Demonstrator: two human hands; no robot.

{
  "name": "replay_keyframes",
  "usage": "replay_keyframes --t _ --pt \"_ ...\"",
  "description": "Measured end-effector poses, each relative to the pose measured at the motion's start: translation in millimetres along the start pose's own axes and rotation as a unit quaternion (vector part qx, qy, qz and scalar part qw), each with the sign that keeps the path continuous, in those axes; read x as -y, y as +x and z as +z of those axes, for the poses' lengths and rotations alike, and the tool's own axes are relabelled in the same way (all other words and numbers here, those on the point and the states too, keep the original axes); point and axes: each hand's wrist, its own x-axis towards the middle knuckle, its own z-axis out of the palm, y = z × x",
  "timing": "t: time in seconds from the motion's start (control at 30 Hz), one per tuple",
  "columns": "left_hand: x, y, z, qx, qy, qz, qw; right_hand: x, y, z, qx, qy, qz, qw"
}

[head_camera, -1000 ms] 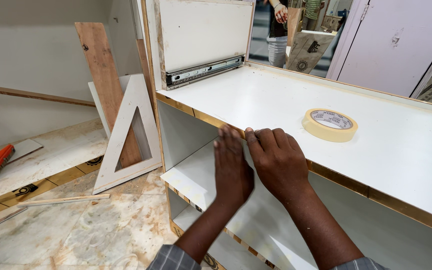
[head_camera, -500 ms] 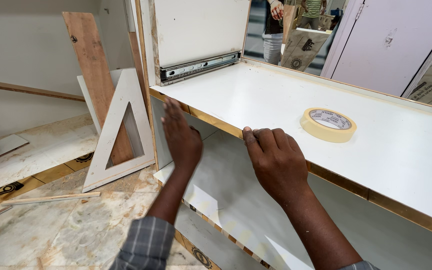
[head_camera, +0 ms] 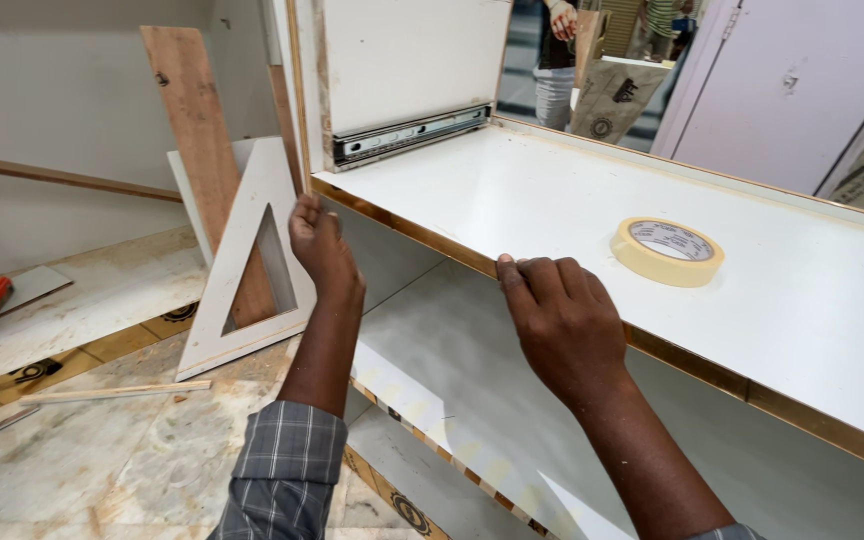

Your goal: The person applies masking tape along the edges of a white cabinet with gold trim. They use both hands to press the tape onto the surface, covering the edges of the shelves and the vertical sides.

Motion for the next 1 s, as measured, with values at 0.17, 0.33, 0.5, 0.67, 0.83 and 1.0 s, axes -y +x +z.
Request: replay_keyframes --t 0.17,0.33,0.5,0.67,0.83,1.0 --pt "5 11 -10 -0.003 -0.198 -0.092 0.976 5 3 0 -0.002 -0.007 0.006 1.0" --pt "-2 18 -9 -0.013 -0.237 -0.126 0.963 7 4 0 -0.001 -0.015 0.013 1.0" --pt "-16 13 -9 -0.003 -0.2 -0.138 0.97 8 5 -1 0.004 -0.015 0.019 1.0" --pt "-26 14 -9 -0.001 -0.19 -0.149 0.97 8 5 -1 0.009 -0.006 0.024 1.0" --pt "-35 16 -11 0.006 -0.174 -0.182 0.968 9 6 -3 0.009 -0.005 0.024 1.0" --pt "-35 13 -10 -0.001 -0.171 -0.194 0.966 9 5 -3 0.018 -0.003 0.022 1.0"
